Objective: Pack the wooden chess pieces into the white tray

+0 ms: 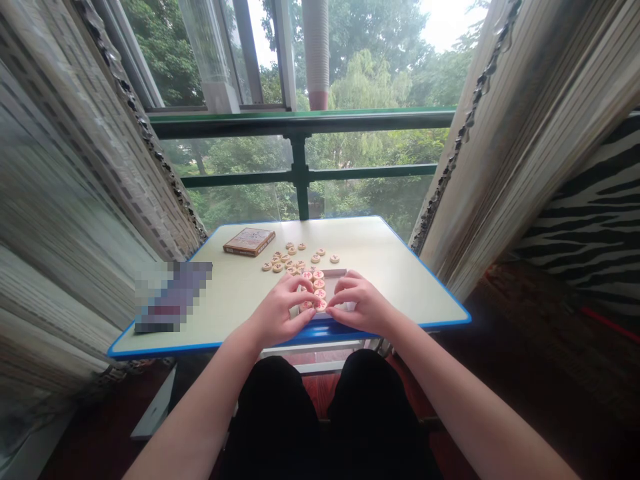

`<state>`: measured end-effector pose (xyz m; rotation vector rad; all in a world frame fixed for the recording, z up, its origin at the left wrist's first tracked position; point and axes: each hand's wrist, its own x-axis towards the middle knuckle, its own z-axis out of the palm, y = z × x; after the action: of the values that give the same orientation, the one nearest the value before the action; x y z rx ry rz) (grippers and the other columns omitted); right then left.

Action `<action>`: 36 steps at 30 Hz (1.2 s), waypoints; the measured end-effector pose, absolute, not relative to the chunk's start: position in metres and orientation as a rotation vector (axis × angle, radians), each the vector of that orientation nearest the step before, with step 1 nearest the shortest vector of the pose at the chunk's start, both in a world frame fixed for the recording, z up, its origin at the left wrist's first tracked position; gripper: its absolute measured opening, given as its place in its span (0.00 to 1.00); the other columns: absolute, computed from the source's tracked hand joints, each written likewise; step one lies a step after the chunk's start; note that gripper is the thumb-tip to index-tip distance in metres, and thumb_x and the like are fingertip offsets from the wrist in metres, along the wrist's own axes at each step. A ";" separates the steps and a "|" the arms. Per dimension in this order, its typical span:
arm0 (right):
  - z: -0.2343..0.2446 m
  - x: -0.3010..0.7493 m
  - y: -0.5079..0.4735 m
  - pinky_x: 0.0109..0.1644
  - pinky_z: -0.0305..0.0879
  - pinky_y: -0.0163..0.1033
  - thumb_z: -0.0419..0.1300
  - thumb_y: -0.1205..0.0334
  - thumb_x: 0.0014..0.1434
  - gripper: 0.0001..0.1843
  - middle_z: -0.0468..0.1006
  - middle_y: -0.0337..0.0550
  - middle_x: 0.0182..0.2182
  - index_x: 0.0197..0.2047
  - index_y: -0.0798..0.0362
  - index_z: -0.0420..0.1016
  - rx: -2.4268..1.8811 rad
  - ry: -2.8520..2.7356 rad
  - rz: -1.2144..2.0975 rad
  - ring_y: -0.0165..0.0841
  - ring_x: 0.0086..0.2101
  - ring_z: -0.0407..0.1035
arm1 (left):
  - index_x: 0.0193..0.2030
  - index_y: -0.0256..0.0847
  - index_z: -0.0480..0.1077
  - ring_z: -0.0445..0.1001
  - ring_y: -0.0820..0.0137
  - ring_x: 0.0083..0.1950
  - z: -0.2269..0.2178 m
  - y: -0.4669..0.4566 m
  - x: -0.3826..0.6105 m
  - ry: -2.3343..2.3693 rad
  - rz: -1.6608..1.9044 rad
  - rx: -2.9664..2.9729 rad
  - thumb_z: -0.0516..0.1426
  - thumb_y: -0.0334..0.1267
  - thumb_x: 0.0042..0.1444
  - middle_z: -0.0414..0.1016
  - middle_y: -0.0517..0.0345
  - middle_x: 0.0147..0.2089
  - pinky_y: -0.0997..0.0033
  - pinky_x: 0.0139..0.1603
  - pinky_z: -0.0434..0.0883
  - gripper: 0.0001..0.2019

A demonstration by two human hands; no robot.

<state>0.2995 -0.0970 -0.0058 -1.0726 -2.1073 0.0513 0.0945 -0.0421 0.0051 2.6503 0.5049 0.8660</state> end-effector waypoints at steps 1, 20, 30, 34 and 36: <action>-0.006 0.299 -0.097 0.39 0.61 0.40 0.61 0.62 0.52 0.05 0.72 0.42 0.24 0.28 0.52 0.78 -1.074 -2.105 0.049 0.32 0.30 0.60 | 0.40 0.43 0.75 0.64 0.65 0.45 0.005 -0.042 0.095 0.503 0.854 2.653 0.54 0.35 0.53 0.69 0.53 0.43 0.61 0.50 0.64 0.10; -0.004 0.301 -0.093 0.42 0.61 0.40 0.60 0.61 0.53 0.07 0.72 0.42 0.25 0.30 0.51 0.79 -1.159 -2.104 0.161 0.32 0.32 0.62 | 0.38 0.43 0.75 0.64 0.65 0.46 -0.002 -0.035 0.094 0.493 0.851 2.671 0.54 0.35 0.54 0.69 0.54 0.43 0.62 0.51 0.64 0.09; -0.004 0.302 -0.093 0.42 0.61 0.40 0.60 0.61 0.53 0.06 0.73 0.42 0.26 0.31 0.51 0.79 -1.156 -2.115 0.203 0.32 0.32 0.62 | 0.36 0.43 0.75 0.64 0.66 0.44 -0.001 -0.035 0.093 0.495 0.852 2.679 0.54 0.34 0.54 0.70 0.54 0.42 0.62 0.49 0.64 0.08; -0.005 0.302 -0.092 0.42 0.61 0.40 0.60 0.61 0.53 0.06 0.73 0.42 0.26 0.30 0.51 0.79 -1.141 -2.094 0.208 0.32 0.32 0.62 | 0.36 0.42 0.74 0.65 0.66 0.43 0.000 -0.035 0.093 0.488 0.880 2.672 0.54 0.35 0.54 0.71 0.55 0.41 0.63 0.48 0.64 0.08; -0.004 0.302 -0.091 0.42 0.61 0.40 0.60 0.61 0.53 0.06 0.73 0.42 0.26 0.30 0.51 0.79 -1.141 -2.076 0.207 0.32 0.32 0.62 | 0.36 0.41 0.74 0.65 0.67 0.43 0.000 -0.035 0.094 0.491 0.928 2.652 0.54 0.35 0.54 0.71 0.54 0.40 0.63 0.48 0.65 0.08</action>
<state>0.3023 -0.0914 -0.0043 -1.1406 -2.0755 0.2073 0.0936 -0.0349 -0.0004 2.6517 0.4908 0.9276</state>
